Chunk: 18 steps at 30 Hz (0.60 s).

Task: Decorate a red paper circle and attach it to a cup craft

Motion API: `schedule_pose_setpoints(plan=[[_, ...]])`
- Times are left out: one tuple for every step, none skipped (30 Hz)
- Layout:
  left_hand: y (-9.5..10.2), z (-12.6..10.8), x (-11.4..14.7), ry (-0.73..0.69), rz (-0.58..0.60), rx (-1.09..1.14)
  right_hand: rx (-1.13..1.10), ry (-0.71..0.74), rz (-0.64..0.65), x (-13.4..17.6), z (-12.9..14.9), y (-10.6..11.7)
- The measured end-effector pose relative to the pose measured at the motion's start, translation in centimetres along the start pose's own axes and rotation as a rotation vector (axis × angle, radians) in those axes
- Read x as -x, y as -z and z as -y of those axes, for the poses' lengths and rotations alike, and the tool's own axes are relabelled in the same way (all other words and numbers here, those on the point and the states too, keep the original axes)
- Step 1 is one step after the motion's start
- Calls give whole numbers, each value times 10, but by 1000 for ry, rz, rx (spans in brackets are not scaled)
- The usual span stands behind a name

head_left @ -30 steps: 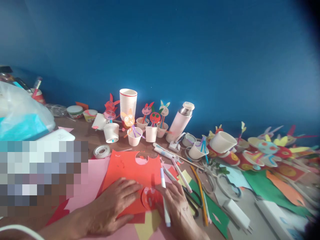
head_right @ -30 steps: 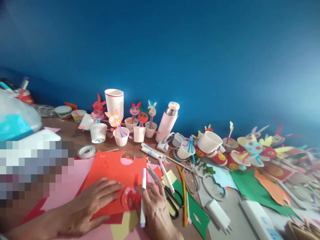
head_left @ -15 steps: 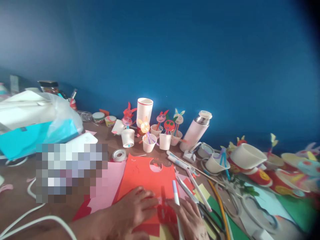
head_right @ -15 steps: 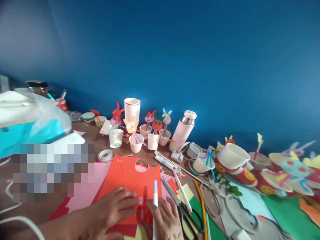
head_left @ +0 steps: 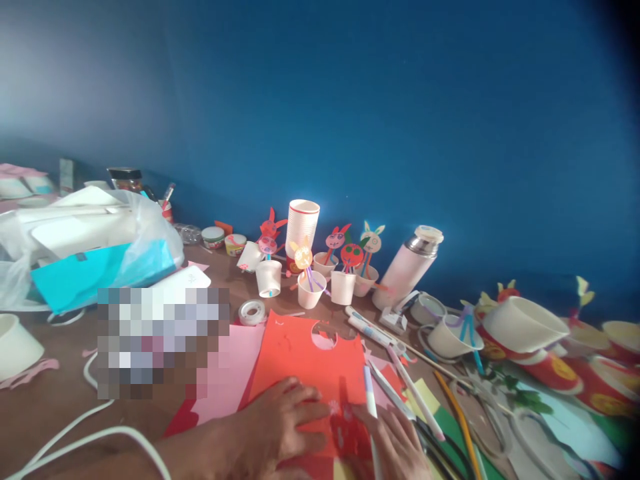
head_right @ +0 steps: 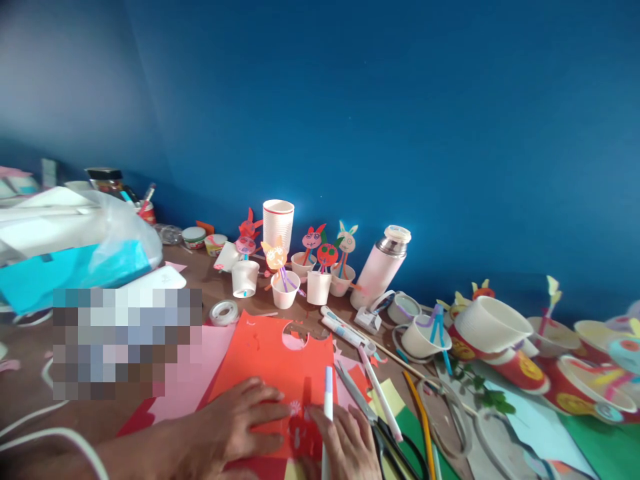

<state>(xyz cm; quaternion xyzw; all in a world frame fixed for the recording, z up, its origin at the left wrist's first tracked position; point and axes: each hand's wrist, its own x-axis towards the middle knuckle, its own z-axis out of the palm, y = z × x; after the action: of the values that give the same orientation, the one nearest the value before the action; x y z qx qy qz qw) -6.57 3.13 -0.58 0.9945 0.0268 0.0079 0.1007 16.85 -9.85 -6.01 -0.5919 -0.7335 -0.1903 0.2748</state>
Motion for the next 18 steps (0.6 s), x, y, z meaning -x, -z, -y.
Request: schedule_pose_setpoints(plan=[[0,0,0,-3,0,3,-9,1,-5,0,0,0],[0,1,0,-5,-2,8,-19,3,-10,0,-1,-1],[0,1,0,-5,-5,13,-26,7,-13,0,-2,-1],[0,1,0,-6,-8,17,-29,11,-14,0,-2,-1],[0,1,0,-9,-11,23,-26,14,-13,0,-3,-1],[-1,1,0,-10,-18,28,-21,17,-11,0,-3,-1],[-3,1,0,-12,-31,30,-18,18,-9,0,-3,-1],[-5,1,0,-8,-46,30,-22,17,-7,0,-3,-1],[-6,1,0,-1,-64,30,-34,14,-6,-1,-3,0],[-9,1,0,4,-84,30,-52,11,-8,-1,-3,0],[-11,1,0,10,-107,30,-71,10,-11,-1,-2,1],[-12,1,0,13,-132,31,-85,8,-11,-1,-2,2],[-14,1,0,10,-150,34,-92,5,-6,-1,-1,3],[-15,1,1,8,-162,37,-92,3,4,-1,-1,3],[-15,1,1,3,-165,39,-87,1,16,-2,0,4],[-15,2,1,1,-160,38,-81,-4,28,-2,1,5],[-14,2,1,1,-152,38,-77,-9,38,-2,1,5],[-13,2,1,0,-144,38,-78,-12,43,-3,1,5]])
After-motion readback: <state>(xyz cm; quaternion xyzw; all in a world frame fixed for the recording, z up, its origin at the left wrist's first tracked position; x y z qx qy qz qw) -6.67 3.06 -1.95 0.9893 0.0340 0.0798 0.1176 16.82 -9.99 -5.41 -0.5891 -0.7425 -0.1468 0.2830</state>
